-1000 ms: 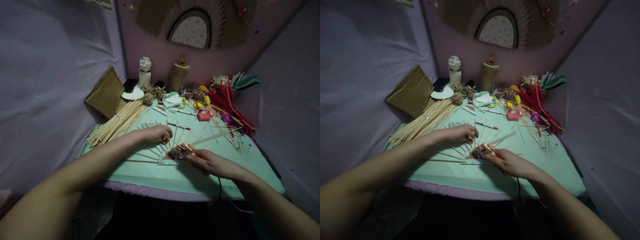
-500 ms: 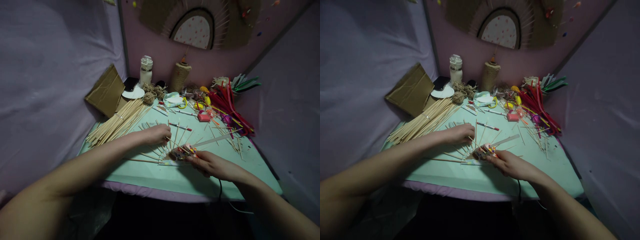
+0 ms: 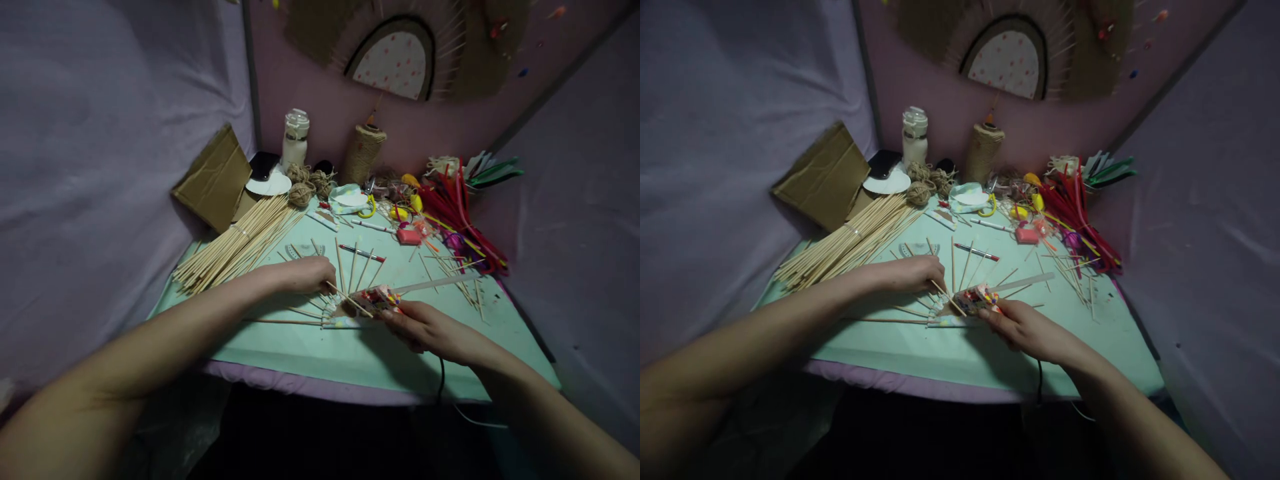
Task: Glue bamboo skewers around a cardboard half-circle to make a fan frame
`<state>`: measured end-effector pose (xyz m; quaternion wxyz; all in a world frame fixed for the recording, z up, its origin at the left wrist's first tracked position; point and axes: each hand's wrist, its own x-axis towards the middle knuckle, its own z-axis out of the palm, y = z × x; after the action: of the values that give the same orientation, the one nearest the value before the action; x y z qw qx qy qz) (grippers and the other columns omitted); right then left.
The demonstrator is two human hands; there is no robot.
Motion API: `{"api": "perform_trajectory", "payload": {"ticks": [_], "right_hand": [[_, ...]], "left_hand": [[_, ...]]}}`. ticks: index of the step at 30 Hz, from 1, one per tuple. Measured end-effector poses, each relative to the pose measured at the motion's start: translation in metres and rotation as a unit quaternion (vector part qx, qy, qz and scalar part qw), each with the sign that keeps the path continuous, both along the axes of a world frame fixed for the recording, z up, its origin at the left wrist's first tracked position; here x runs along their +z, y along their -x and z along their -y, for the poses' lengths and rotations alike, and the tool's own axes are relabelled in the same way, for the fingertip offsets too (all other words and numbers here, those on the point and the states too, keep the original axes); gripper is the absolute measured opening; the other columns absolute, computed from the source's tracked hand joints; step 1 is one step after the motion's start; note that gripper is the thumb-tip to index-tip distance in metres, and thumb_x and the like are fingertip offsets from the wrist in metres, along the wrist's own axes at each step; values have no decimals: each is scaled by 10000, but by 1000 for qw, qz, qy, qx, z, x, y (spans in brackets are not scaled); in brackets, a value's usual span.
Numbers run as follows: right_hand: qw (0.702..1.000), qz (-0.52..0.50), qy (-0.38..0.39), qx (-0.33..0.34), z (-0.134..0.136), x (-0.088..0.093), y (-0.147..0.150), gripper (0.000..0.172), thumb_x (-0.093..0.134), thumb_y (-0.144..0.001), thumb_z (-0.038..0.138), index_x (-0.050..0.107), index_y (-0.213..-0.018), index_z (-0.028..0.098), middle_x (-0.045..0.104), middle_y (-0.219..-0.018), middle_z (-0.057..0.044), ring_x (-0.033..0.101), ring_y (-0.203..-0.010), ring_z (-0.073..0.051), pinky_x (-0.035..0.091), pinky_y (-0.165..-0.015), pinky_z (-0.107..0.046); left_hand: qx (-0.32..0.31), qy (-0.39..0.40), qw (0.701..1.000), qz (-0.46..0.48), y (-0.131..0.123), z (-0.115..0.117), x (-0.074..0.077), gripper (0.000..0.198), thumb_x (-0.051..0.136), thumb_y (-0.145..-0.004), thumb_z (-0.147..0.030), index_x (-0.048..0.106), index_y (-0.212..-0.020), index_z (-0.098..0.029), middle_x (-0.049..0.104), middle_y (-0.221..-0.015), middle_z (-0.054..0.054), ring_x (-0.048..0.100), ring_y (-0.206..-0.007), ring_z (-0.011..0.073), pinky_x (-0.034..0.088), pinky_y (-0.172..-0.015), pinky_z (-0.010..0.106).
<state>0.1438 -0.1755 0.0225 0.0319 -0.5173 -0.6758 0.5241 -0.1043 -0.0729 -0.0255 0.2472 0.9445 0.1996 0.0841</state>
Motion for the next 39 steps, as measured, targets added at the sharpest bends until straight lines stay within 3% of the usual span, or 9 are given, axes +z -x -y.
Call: {"api": "perform_trajectory", "payload": {"ticks": [5, 14, 20, 23, 26, 32, 39], "right_hand": [[1000, 7, -14, -14, 2, 0, 0, 535, 349, -854, 697, 442, -719, 188, 413, -590, 30, 393, -521, -102, 335, -468, -230], [996, -13, 26, -89, 6, 17, -3, 519, 460, -804, 697, 441, -714, 186, 363, -611, 47, 360, -519, -85, 312, -460, -225], [968, -86, 51, -232, 9, 3, -10, 511, 535, -776, 674, 499, -789, 165, 431, -674, 19, 359, -547, -83, 294, -461, -211], [957, -101, 51, -267, 12, 2, -14, 502, 537, -786, 658, 520, -803, 156, 449, -682, 9, 376, -565, -90, 304, -469, -210], [966, -75, 50, -241, 15, 9, -16, 508, 528, -789, 663, 520, -775, 155, 443, -679, 13, 382, -558, -86, 313, -475, -214], [995, -4, 59, -87, 10, 31, -7, 540, 447, -815, 701, 502, -787, 164, 390, -629, 41, 370, -516, -80, 340, -465, -222], [992, 122, 15, 38, -13, 47, 14, 542, 385, -831, 712, 470, -767, 181, 400, -605, 34, 385, -490, -85, 328, -436, -220]], "left_hand": [[-26, 12, 999, -26, 0, -2, 3, 176, 603, -771, -70, 744, -812, -167, 668, -711, 39, 530, -659, 122, 362, -647, 219], [-29, 63, 997, -18, -3, 0, 1, 241, 591, -764, -41, 734, -920, -155, 699, -801, 57, 573, -731, 140, 402, -705, 240], [-52, 67, 996, -10, -3, 0, -4, 226, 549, -779, -40, 737, -854, -140, 664, -719, 46, 534, -658, 128, 383, -655, 237], [-46, 77, 996, -12, -2, 0, -6, 209, 561, -770, -46, 731, -847, -141, 660, -710, 37, 531, -649, 122, 377, -644, 229], [-29, 97, 994, -33, -1, 0, -1, 167, 588, -773, -77, 719, -850, -147, 674, -734, 33, 551, -668, 122, 388, -655, 218], [37, 48, 997, -46, 2, -7, 18, 93, 633, -776, -138, 708, -830, -146, 677, -896, 64, 579, -794, 139, 402, -717, 218], [108, 134, 979, -106, 2, -31, 13, 180, 679, -671, -165, 709, -848, -149, 681, -783, 6, 574, -712, 121, 376, -622, 192]]}}
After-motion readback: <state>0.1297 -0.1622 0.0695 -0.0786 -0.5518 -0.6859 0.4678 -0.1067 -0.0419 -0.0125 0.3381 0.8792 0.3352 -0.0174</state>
